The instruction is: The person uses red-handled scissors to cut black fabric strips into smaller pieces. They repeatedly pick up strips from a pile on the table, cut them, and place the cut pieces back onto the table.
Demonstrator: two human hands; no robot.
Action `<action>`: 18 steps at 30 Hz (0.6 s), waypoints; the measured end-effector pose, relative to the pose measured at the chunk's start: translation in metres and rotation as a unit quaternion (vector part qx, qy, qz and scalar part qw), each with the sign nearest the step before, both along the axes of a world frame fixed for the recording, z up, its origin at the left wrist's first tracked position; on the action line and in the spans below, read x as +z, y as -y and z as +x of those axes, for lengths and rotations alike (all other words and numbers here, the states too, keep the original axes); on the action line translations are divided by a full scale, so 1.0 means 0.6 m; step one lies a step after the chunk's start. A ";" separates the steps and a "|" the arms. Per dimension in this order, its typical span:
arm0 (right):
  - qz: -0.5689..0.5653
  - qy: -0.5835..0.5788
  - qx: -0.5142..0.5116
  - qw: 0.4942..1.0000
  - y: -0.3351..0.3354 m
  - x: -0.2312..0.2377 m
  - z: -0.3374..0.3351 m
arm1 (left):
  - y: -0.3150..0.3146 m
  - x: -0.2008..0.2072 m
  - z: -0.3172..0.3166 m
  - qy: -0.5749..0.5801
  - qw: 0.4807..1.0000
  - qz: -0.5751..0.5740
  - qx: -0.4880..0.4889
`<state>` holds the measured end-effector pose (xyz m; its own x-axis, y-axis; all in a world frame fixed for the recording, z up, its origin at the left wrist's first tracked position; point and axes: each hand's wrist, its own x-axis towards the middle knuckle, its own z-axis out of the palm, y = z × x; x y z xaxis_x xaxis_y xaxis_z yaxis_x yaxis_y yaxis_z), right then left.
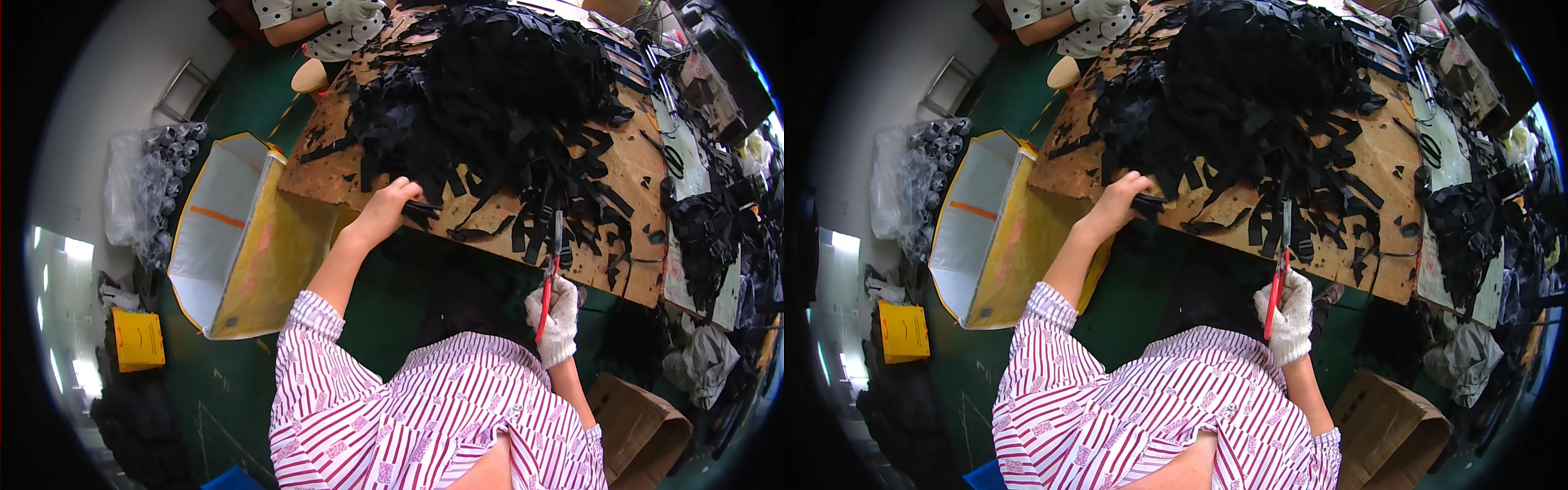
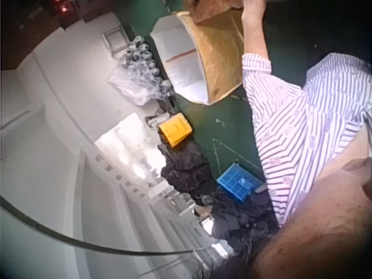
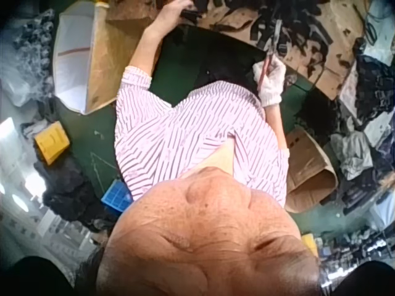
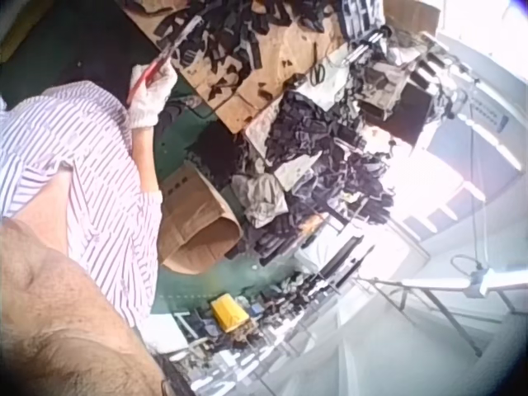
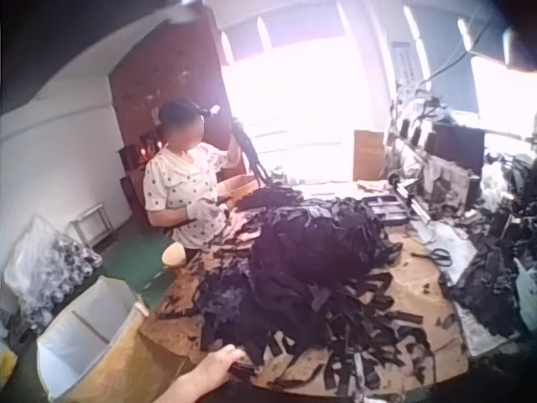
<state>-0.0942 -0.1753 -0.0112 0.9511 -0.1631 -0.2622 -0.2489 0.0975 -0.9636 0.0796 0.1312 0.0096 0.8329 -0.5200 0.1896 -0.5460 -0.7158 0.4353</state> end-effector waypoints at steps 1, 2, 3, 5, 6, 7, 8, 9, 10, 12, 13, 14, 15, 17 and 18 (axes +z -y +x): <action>0.006 -0.003 0.003 1.000 0.000 0.001 -0.002 | 0.006 -0.016 0.013 -0.003 1.000 0.020 0.008; 0.000 0.011 0.003 1.000 -0.001 -0.005 -0.004 | 0.010 -0.031 0.024 -0.006 0.999 0.041 0.016; -0.001 0.009 0.003 1.000 -0.001 -0.006 -0.005 | 0.015 -0.044 0.036 -0.010 0.998 0.060 0.024; -0.003 0.007 0.005 1.000 0.001 -0.006 -0.006 | 0.016 -0.063 0.061 -0.016 0.998 0.050 0.034; -0.011 0.006 0.001 1.000 0.001 -0.011 -0.006 | 0.017 -0.065 0.074 0.005 0.998 0.055 0.025; -0.008 -0.003 -0.003 1.000 0.001 -0.011 -0.005 | 0.017 -0.069 0.085 0.027 0.998 0.060 0.017; -0.005 -0.012 -0.006 1.000 0.002 -0.010 -0.005 | 0.019 -0.074 0.093 0.027 0.998 0.054 0.016; -0.002 -0.021 -0.008 1.000 0.003 -0.008 -0.005 | 0.018 -0.078 0.096 0.020 0.998 0.048 0.022; -0.001 -0.022 -0.007 1.000 0.001 -0.008 -0.004 | 0.016 -0.082 0.098 0.014 0.999 0.042 0.029; 0.005 -0.026 -0.010 1.000 -0.003 -0.011 -0.005 | 0.016 -0.084 0.102 0.016 0.998 0.041 0.035; -0.001 -0.016 -0.006 1.000 -0.004 -0.014 -0.006 | 0.012 -0.089 0.103 0.023 0.998 0.045 0.037; -0.008 -0.006 -0.002 1.000 -0.005 -0.017 -0.007 | 0.008 -0.094 0.104 0.030 0.998 0.049 0.040; -0.015 0.005 0.004 1.000 -0.006 -0.018 -0.006 | 0.002 -0.101 0.105 0.035 0.997 0.055 0.038; -0.007 -0.002 0.010 1.000 -0.007 -0.017 -0.008 | -0.011 -0.114 0.105 0.044 0.996 0.067 0.038; -0.004 -0.006 0.010 1.000 -0.007 -0.017 -0.007 | -0.006 -0.104 0.100 0.083 0.996 0.010 0.043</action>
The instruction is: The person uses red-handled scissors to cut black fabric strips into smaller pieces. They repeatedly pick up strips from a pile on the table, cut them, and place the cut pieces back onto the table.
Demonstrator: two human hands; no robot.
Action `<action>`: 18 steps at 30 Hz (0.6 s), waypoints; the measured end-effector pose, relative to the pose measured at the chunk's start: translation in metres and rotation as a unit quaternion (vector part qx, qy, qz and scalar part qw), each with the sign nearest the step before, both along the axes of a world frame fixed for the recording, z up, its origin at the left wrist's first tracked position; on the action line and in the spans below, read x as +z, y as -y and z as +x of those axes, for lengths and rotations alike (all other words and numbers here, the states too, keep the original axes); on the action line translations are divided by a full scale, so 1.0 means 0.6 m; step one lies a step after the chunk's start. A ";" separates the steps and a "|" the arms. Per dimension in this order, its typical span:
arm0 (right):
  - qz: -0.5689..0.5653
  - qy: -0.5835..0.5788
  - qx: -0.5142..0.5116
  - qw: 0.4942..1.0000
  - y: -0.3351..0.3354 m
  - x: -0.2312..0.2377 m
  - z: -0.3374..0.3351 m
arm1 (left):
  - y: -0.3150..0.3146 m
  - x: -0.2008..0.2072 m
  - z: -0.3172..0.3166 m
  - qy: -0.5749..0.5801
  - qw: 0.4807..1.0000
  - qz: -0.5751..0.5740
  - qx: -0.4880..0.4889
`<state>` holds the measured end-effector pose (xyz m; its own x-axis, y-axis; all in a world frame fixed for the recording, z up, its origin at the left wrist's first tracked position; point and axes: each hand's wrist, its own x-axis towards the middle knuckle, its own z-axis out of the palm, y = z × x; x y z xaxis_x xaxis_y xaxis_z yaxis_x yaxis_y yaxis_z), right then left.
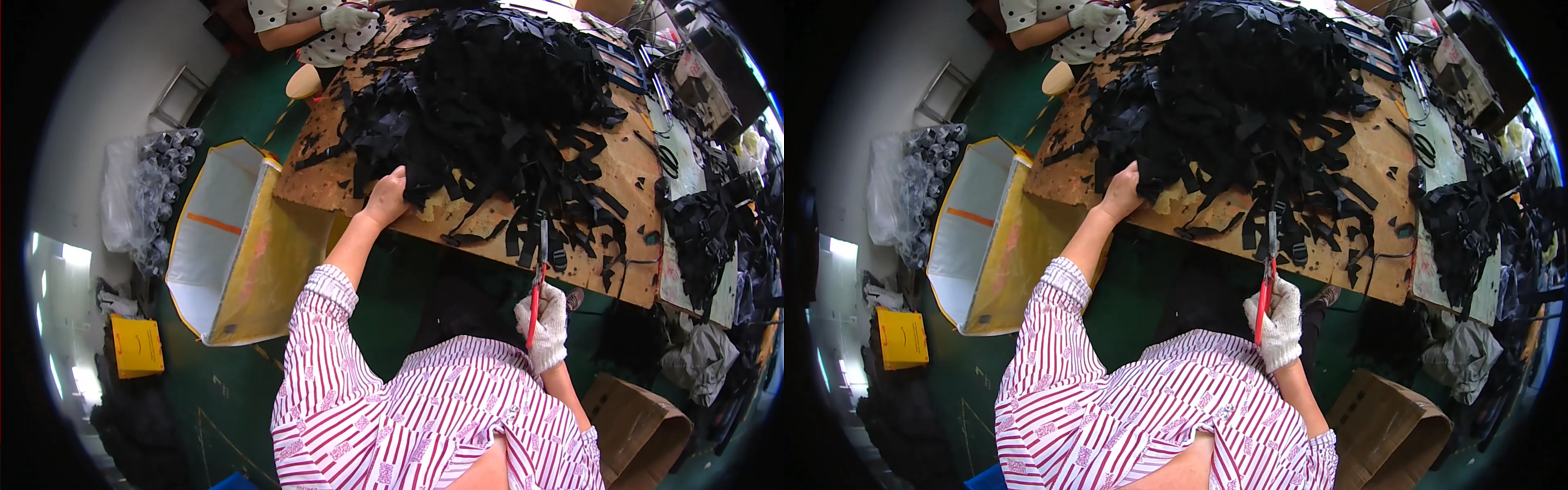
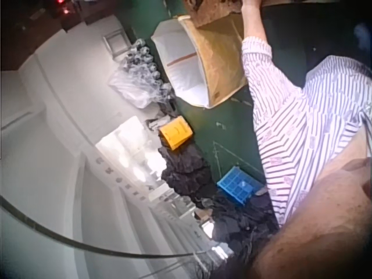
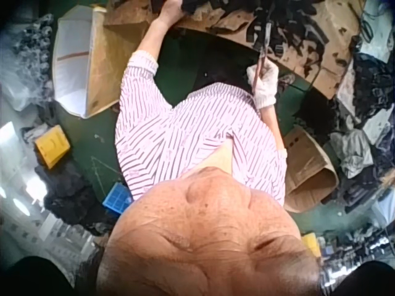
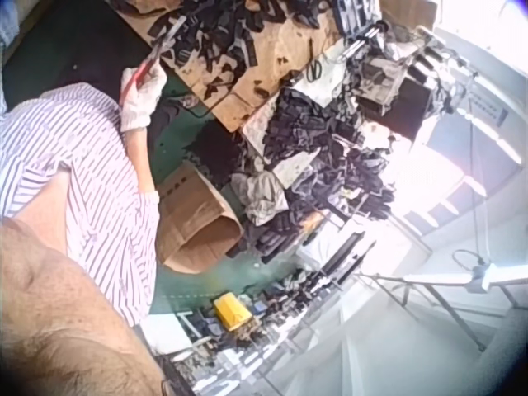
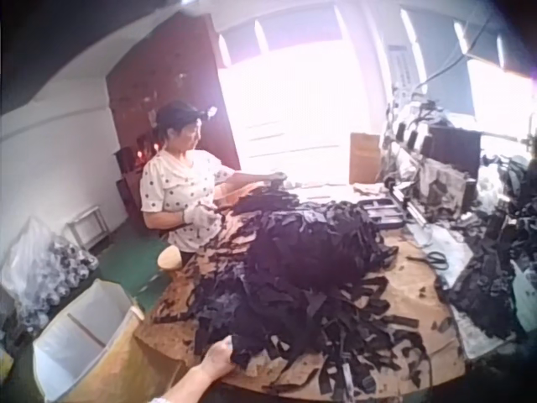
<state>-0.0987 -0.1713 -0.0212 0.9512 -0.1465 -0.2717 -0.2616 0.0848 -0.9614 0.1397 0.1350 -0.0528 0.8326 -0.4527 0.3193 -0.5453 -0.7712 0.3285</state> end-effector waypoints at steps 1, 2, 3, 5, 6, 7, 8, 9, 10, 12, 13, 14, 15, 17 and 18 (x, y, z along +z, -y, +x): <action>0.002 0.002 -0.003 1.000 0.002 -0.001 0.000 | 0.011 0.016 -0.012 0.041 0.998 -0.056 -0.003; 0.004 0.004 -0.005 1.000 0.003 -0.002 -0.001 | 0.018 0.025 -0.020 0.082 0.990 -0.113 -0.004; 0.004 0.005 -0.005 1.000 0.004 -0.002 -0.002 | 0.016 0.031 -0.026 0.110 0.981 -0.155 0.047; -0.013 0.004 -0.004 1.000 0.006 0.005 -0.003 | 0.000 0.057 -0.025 0.209 0.950 -0.220 0.070; -0.020 0.003 -0.002 1.000 0.007 0.007 -0.004 | -0.007 0.083 -0.034 0.052 0.932 -0.322 0.161; -0.015 0.000 -0.003 1.000 0.006 0.008 -0.005 | -0.021 0.107 -0.044 -0.105 0.872 -0.410 0.245; -0.011 -0.003 -0.003 1.000 0.005 0.008 -0.006 | -0.050 0.117 -0.040 -0.106 0.842 -0.464 0.254; -0.006 -0.006 -0.002 1.000 0.002 0.008 -0.006 | -0.060 0.140 -0.044 -0.087 0.808 -0.540 0.216; 0.001 -0.011 0.000 1.000 0.000 0.010 -0.006 | -0.069 0.166 -0.047 -0.068 0.770 -0.610 0.173; 0.011 -0.022 0.002 1.000 -0.005 0.011 -0.005 | -0.060 0.240 -0.069 -0.012 0.711 -0.700 0.066; 0.015 -0.020 0.004 1.000 -0.007 0.011 -0.004 | -0.057 0.265 -0.086 0.007 0.706 -0.707 0.052; 0.018 -0.018 0.006 1.000 -0.008 0.012 -0.005 | -0.049 0.283 -0.105 0.016 0.700 -0.713 0.029; 0.021 -0.017 0.010 1.000 -0.009 0.013 -0.006 | -0.048 0.282 -0.123 -0.015 0.709 -0.705 -0.001; 0.019 -0.013 0.022 0.999 -0.010 0.014 -0.008 | -0.043 0.270 -0.152 -0.079 0.720 -0.687 -0.061; 0.018 -0.010 0.025 0.999 -0.009 0.015 -0.009 | -0.029 0.258 -0.163 -0.093 0.741 -0.659 -0.089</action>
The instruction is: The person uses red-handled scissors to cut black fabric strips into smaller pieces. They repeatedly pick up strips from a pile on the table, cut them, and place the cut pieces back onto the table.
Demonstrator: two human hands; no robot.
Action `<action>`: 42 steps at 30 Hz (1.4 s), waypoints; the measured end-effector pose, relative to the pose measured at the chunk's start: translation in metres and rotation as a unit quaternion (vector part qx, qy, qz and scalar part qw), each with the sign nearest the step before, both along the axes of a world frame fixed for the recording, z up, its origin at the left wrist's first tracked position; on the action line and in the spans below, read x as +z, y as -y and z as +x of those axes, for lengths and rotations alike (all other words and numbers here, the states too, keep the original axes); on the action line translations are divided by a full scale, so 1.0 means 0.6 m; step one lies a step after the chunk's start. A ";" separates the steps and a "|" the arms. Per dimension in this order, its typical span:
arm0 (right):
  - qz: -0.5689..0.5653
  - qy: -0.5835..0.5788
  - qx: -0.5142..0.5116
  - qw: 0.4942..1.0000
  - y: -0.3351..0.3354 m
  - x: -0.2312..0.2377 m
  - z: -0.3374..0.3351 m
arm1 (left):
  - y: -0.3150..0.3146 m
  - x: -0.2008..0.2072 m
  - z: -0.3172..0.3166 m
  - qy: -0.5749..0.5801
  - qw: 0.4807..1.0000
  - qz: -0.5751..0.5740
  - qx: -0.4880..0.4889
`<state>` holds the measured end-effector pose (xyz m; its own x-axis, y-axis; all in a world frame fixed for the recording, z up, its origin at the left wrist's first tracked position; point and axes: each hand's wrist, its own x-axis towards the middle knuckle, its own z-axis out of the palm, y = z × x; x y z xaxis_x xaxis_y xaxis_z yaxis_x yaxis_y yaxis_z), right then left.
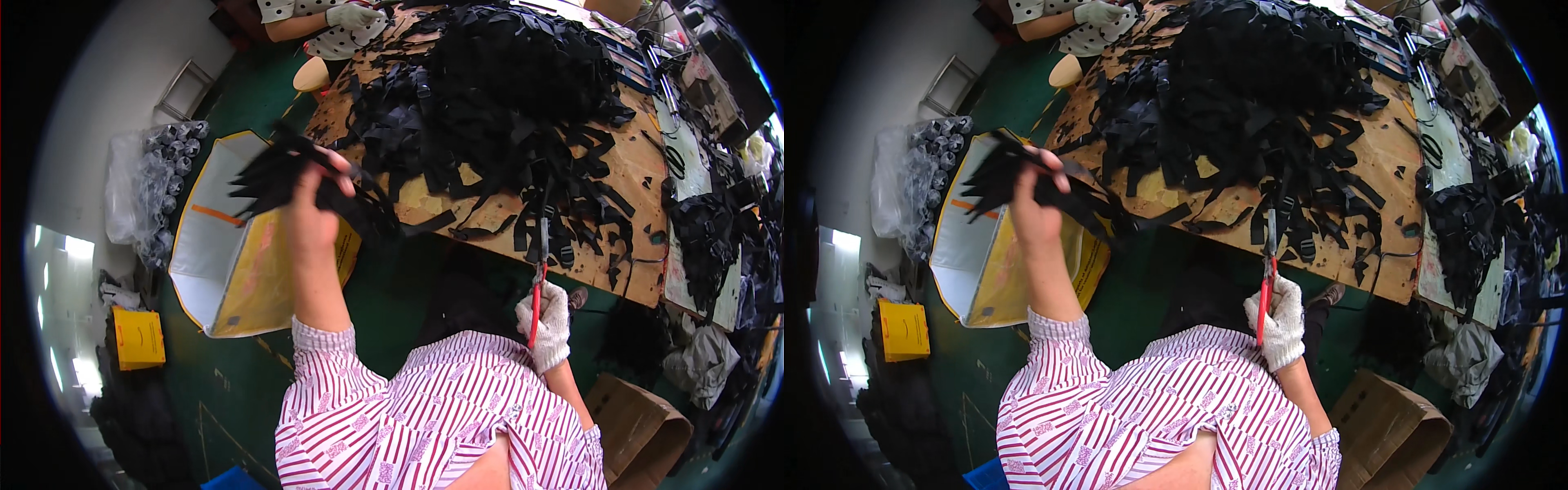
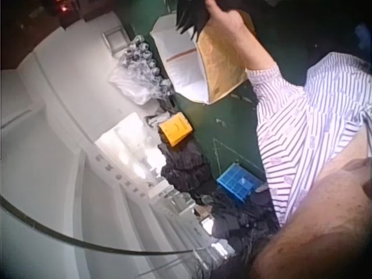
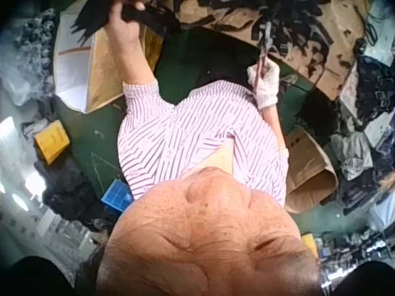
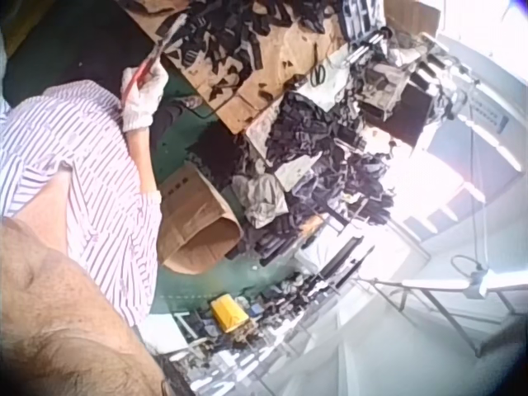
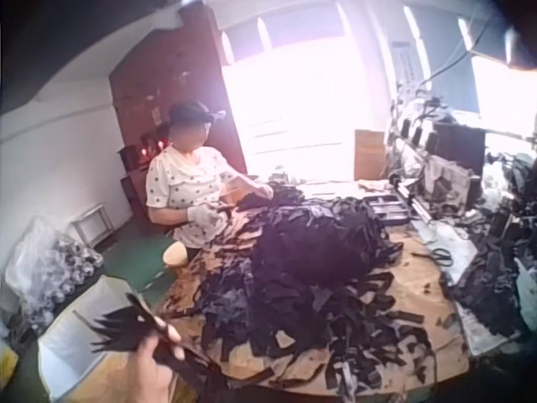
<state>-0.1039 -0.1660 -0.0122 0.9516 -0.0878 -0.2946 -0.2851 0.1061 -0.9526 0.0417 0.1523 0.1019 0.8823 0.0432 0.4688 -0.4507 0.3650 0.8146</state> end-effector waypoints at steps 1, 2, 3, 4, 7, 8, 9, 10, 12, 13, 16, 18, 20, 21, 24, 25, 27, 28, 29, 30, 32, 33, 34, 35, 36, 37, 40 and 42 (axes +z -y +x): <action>-0.012 0.005 0.010 1.000 0.000 -0.003 -0.001 | 0.012 -0.030 -0.007 -0.063 0.998 -0.020 0.016; -0.024 0.009 0.016 1.000 0.000 -0.006 -0.002 | 0.054 -0.042 -0.020 -0.134 0.989 -0.019 0.065; -0.034 0.014 0.021 0.999 0.002 -0.007 -0.004 | 0.078 -0.061 -0.035 -0.195 0.977 0.045 0.074; -0.018 -0.002 0.030 0.999 0.002 -0.003 -0.006 | 0.101 -0.078 -0.046 -0.211 0.972 0.084 0.060; -0.025 0.025 0.081 0.996 0.005 0.001 -0.008 | 0.153 -0.119 -0.064 -0.262 0.955 0.140 -0.002; -0.028 0.012 0.090 0.995 0.005 0.016 -0.008 | 0.162 -0.133 -0.067 -0.274 0.955 0.113 -0.025; -0.031 0.016 0.096 0.995 0.004 0.021 -0.008 | 0.168 -0.145 -0.068 -0.285 0.953 0.089 -0.044; -0.027 0.025 0.104 0.994 0.007 0.018 -0.008 | 0.175 -0.151 -0.069 -0.292 0.951 0.090 -0.045; -0.007 0.009 0.124 0.992 0.011 0.014 -0.008 | 0.186 -0.157 -0.070 -0.306 0.946 0.095 -0.043; -0.024 0.011 0.133 0.991 0.012 0.011 -0.009 | 0.190 -0.158 -0.070 -0.308 0.943 0.117 -0.038; -0.056 0.014 0.160 0.985 0.017 0.004 -0.009 | 0.199 -0.161 -0.071 -0.312 0.936 0.160 -0.025; -0.103 0.041 0.169 0.979 0.020 0.004 -0.006 | 0.207 -0.165 -0.075 -0.310 0.937 0.160 -0.026; -0.137 0.059 0.174 0.973 0.023 -0.003 -0.006 | 0.213 -0.169 -0.078 -0.321 0.935 0.147 -0.038; -0.148 0.064 0.176 0.971 0.024 -0.011 -0.005 | 0.216 -0.170 -0.078 -0.326 0.934 0.140 -0.044; -0.155 0.058 0.179 0.970 0.026 -0.010 -0.004 | 0.217 -0.175 -0.078 -0.329 0.930 0.153 -0.065; -0.153 0.053 0.180 0.970 0.025 -0.009 -0.002 | 0.220 -0.175 -0.080 -0.341 0.924 0.158 -0.067; -0.112 0.026 0.166 0.979 0.024 -0.014 0.000 | 0.230 -0.170 -0.086 -0.364 0.913 0.169 -0.071; -0.091 0.012 0.158 0.983 0.023 -0.016 0.000 | 0.233 -0.170 -0.087 -0.364 0.914 0.164 -0.075; -0.093 0.016 0.157 0.983 0.022 -0.014 0.000 | 0.236 -0.169 -0.088 -0.364 0.914 0.159 -0.080; -0.094 0.021 0.155 0.983 0.022 -0.011 0.000 | 0.239 -0.169 -0.089 -0.364 0.915 0.154 -0.085; -0.067 0.018 0.135 0.988 0.021 -0.015 -0.002 | 0.249 -0.157 -0.093 -0.364 0.915 0.157 -0.074; -0.039 0.012 0.118 0.992 0.018 -0.022 -0.006 | 0.252 -0.152 -0.095 -0.364 0.916 0.158 -0.067; -0.011 0.006 0.101 0.995 0.015 -0.025 -0.010 | 0.254 -0.153 -0.096 -0.357 0.919 0.148 -0.074; -0.004 -0.005 0.093 0.996 0.014 -0.025 -0.013 | 0.255 -0.158 -0.096 -0.351 0.923 0.137 -0.081; 0.002 -0.016 0.084 0.996 0.011 -0.024 -0.015 | 0.256 -0.164 -0.095 -0.344 0.926 0.128 -0.089; 0.009 -0.027 0.075 0.997 0.010 -0.022 -0.016 | 0.258 -0.169 -0.094 -0.343 0.928 0.118 -0.089; 0.032 -0.056 0.078 0.995 0.012 -0.018 -0.016 | 0.262 -0.179 -0.091 -0.338 0.932 0.095 -0.089; 0.001 -0.026 0.083 0.996 0.013 -0.031 -0.014 | 0.265 -0.181 -0.090 -0.334 0.934 0.088 -0.090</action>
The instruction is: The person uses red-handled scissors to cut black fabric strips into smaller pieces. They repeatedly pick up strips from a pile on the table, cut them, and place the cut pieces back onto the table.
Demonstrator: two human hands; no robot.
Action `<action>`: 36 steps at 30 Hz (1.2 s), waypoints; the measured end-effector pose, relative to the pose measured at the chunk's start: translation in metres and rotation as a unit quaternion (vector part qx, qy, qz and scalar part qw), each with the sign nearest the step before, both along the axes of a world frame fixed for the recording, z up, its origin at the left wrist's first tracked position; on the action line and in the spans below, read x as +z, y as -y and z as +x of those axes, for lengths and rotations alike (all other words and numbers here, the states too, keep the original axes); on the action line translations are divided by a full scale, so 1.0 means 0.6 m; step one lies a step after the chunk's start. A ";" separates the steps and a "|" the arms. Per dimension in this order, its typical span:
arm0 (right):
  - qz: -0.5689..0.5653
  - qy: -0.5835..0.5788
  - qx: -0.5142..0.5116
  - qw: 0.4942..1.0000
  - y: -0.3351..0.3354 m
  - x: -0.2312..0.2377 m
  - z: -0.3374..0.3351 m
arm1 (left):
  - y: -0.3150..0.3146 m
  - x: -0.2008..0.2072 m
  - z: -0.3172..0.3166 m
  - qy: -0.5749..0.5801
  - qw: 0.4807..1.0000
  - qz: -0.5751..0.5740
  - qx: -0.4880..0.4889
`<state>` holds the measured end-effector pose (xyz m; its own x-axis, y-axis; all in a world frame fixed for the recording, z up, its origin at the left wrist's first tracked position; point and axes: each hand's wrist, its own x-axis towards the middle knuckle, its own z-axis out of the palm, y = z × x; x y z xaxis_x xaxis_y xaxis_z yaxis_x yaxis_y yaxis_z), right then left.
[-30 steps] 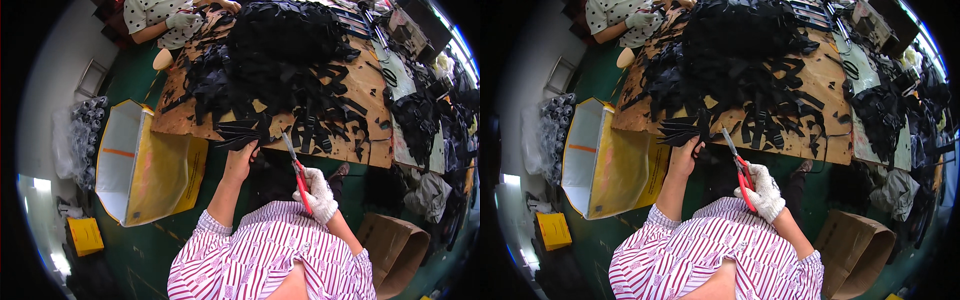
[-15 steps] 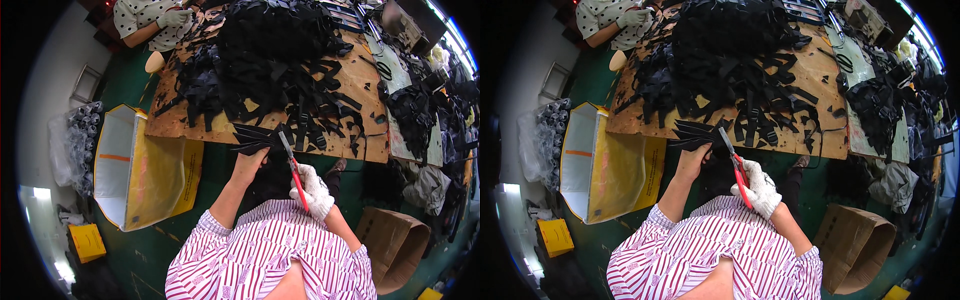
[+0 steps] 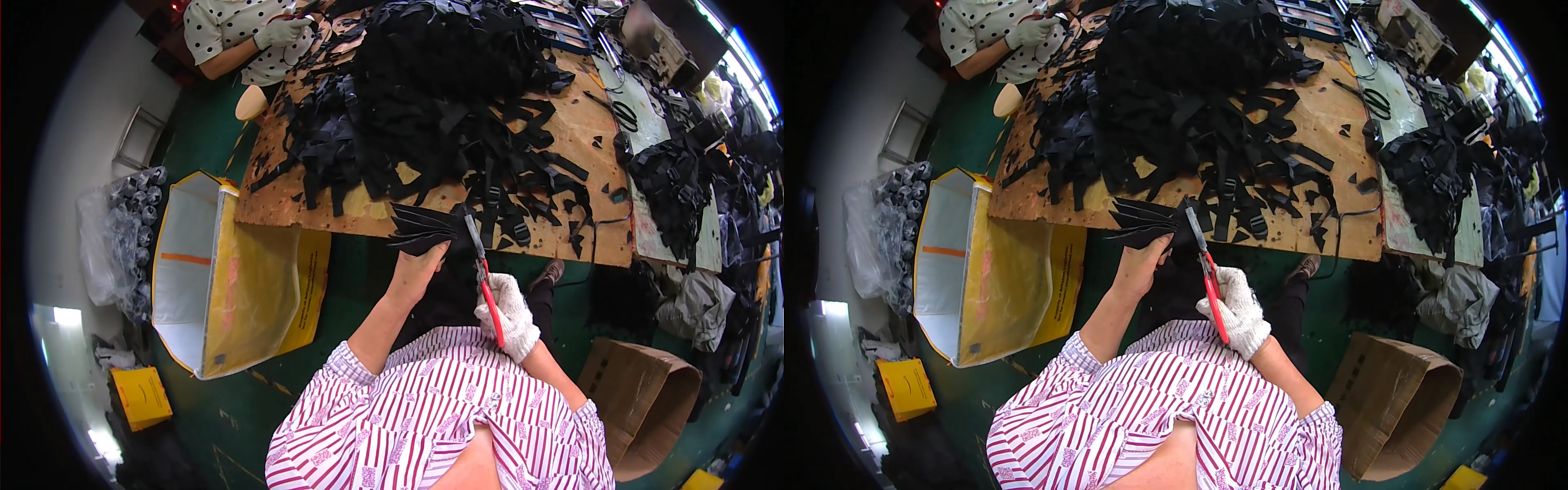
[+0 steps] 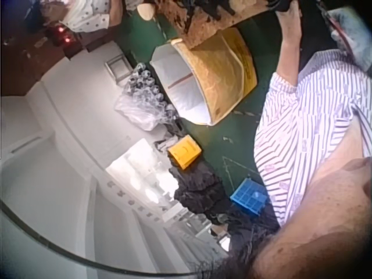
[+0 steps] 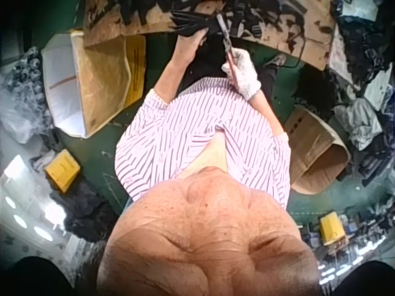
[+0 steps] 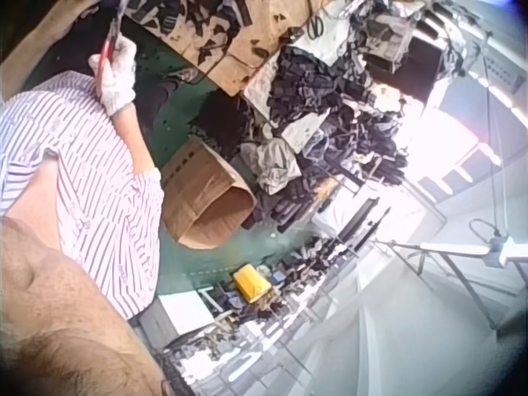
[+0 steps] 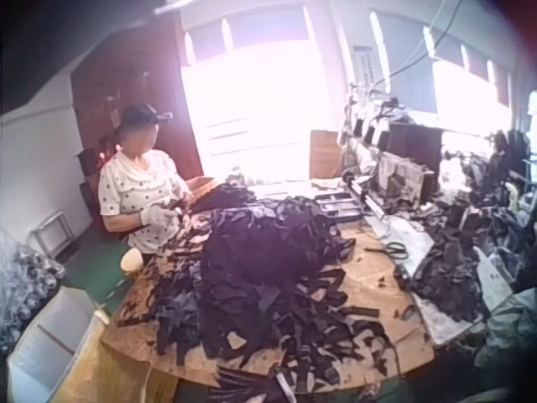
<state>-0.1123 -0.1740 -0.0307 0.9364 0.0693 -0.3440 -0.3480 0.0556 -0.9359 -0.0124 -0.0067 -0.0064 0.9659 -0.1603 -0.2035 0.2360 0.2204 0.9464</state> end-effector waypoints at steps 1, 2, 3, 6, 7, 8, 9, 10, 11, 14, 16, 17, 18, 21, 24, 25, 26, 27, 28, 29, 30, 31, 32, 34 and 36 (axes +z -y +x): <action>-0.014 0.016 0.002 1.000 0.000 -0.004 0.001 | 0.001 0.003 -0.002 0.002 0.999 0.031 -0.015; 0.008 0.016 -0.001 1.000 0.000 -0.005 0.001 | 0.003 0.008 -0.008 0.004 0.998 0.062 -0.030; 0.031 0.016 -0.002 0.999 -0.002 0.000 0.004 | 0.003 0.012 -0.012 0.006 0.995 0.094 -0.044; 0.045 -0.008 -0.002 0.999 -0.001 0.008 0.003 | 0.004 -0.002 -0.016 -0.004 0.999 0.042 -0.024; 0.040 -0.021 -0.001 0.999 0.000 0.009 0.002 | 0.003 -0.003 -0.015 -0.008 0.999 0.043 -0.022; 0.045 -0.024 -0.002 0.999 0.001 0.011 0.001 | 0.000 -0.003 -0.013 -0.013 0.999 0.044 -0.019; 0.049 -0.028 -0.003 0.998 0.001 0.015 0.000 | -0.002 -0.004 -0.013 -0.018 0.999 0.045 -0.017; 0.054 -0.031 -0.004 0.998 0.002 0.017 -0.001 | -0.003 -0.005 -0.012 -0.015 0.999 0.043 -0.017; 0.054 -0.041 -0.004 0.998 0.002 0.021 -0.001 | -0.004 -0.005 -0.011 -0.011 0.999 0.041 -0.018; 0.043 -0.044 0.003 0.998 0.002 0.024 0.002 | -0.002 -0.005 -0.011 -0.001 0.999 0.044 -0.014; 0.020 -0.014 0.017 1.000 0.005 0.023 0.009 | -0.001 -0.004 -0.014 0.015 0.998 0.056 -0.030; 0.000 -0.009 0.019 1.000 0.006 0.025 0.013 | -0.002 -0.005 -0.018 0.029 0.996 0.066 -0.047; -0.020 -0.004 0.021 1.000 0.006 0.025 0.018 | -0.003 -0.008 -0.021 0.042 0.994 0.075 -0.064; -0.028 -0.009 0.003 1.000 0.004 0.037 0.015 | -0.005 -0.016 -0.020 0.116 0.987 0.092 -0.066; 0.024 -0.056 0.001 0.998 0.008 0.046 0.011 | -0.004 -0.009 -0.016 0.080 0.993 0.082 -0.032; 0.008 -0.068 -0.003 0.998 0.005 0.051 0.011 | -0.002 -0.006 -0.016 0.069 0.995 0.069 -0.028; -0.007 -0.080 -0.007 0.997 0.003 0.053 0.011 | 0.001 -0.003 -0.016 0.059 0.996 0.055 -0.024; 0.027 -0.089 -0.020 0.995 0.005 0.048 0.014 | 0.001 -0.001 -0.017 0.053 0.997 0.051 -0.028; 0.061 -0.098 -0.033 0.993 0.009 0.037 0.020 | 0.002 0.000 -0.018 0.046 0.997 0.047 -0.032; 0.096 -0.107 -0.046 0.989 0.012 0.032 0.027 | 0.001 -0.004 -0.023 0.043 0.997 0.051 -0.044; 0.086 -0.115 -0.071 0.987 0.015 0.042 0.035 | -0.001 -0.009 -0.025 0.039 0.996 0.055 -0.055; 0.089 -0.083 -0.119 0.985 0.014 0.051 0.033 | -0.003 -0.013 -0.025 0.030 0.995 0.058 -0.071; 0.085 -0.031 -0.124 0.988 0.016 0.039 0.032 | -0.007 -0.016 -0.024 0.022 0.994 0.062 -0.088; 0.081 0.020 -0.118 0.989 0.020 0.040 0.032 | -0.005 -0.017 -0.029 0.031 0.991 0.065 -0.109; 0.021 0.050 -0.124 0.991 0.012 0.038 0.037 | 0.009 -0.015 -0.035 0.069 0.988 0.065 -0.122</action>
<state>-0.0899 -0.1813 -0.0076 0.9559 -0.1552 -0.2495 -0.2236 0.1672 -0.9603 -0.0336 -0.0122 -0.0152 0.9219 -0.3725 -0.1064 0.1333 0.0472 0.9899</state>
